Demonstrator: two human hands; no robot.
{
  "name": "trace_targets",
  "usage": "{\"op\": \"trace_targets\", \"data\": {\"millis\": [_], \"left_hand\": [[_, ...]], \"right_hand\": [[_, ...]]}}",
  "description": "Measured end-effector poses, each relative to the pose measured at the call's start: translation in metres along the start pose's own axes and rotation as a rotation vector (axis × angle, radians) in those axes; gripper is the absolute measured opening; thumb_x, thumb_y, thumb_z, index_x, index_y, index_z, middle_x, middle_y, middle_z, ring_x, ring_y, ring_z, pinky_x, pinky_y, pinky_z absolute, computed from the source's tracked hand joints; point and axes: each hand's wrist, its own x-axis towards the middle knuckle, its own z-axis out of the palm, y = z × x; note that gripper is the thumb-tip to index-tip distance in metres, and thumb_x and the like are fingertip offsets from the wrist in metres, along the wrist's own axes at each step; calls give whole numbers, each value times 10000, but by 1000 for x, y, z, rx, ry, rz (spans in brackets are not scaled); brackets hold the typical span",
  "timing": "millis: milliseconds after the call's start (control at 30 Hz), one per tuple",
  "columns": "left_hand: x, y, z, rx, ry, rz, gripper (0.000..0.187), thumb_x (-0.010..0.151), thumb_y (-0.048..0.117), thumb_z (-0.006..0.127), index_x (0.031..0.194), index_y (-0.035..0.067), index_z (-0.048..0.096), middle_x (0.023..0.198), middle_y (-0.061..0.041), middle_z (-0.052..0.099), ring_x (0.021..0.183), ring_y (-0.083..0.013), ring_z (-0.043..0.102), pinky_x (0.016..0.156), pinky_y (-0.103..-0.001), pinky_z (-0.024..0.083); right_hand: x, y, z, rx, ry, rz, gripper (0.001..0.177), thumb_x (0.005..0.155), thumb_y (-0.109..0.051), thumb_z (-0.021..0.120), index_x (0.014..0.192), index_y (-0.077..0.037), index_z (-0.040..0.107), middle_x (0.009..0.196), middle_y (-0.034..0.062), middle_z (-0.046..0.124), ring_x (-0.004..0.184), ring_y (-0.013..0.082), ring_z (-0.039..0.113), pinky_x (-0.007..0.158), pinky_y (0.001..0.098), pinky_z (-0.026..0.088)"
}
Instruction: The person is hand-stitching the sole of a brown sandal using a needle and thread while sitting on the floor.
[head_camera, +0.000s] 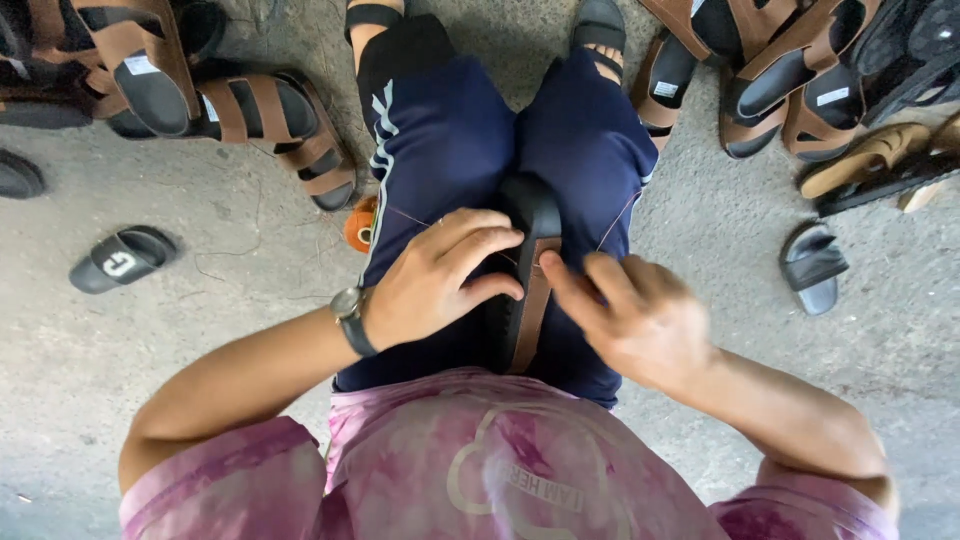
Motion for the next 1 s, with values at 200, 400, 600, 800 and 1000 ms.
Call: {"op": "trace_targets", "data": {"millis": [200,400,600,800,1000], "left_hand": [[-6,-1,4,250,52,48,444,813,327,843,1033,16,614,1070,-163,537,922,-331,654,743,-404,605],[-22,42,-13,-1053,13,-456,94,995,65,617,929,26,672,1112,-172,655,843,-223,752,453,-180,537],[-22,16,11,-465,-15,-440,337,837,-12,723,1074,53,493,746,-89,657,530,-208,653,403,-293,472],[-2,27,23,209,77,-7,192,994,226,611,1164,149,651,820,-50,503,726,-234,574,551,-336,517],[-8,26,25,399,194,374,259,975,46,535,749,140,621,745,-16,409,627,-179,445,505,-243,438]], "right_hand": [[-10,-12,45,268,117,90,193,957,-86,599,1138,-42,647,886,111,579,645,231,662,506,316,557],[-17,-14,43,431,168,186,212,960,-185,675,1098,-24,675,916,101,665,672,214,685,571,295,600],[-6,-7,23,361,125,112,270,905,-126,726,1173,-90,733,912,42,668,670,163,680,546,236,572],[-35,37,-31,-105,-142,83,461,951,-139,500,1357,-298,649,841,-10,521,556,176,612,523,315,572],[-31,6,4,574,65,143,226,918,-94,610,1106,-85,735,1036,137,639,670,295,684,558,373,587]]}}
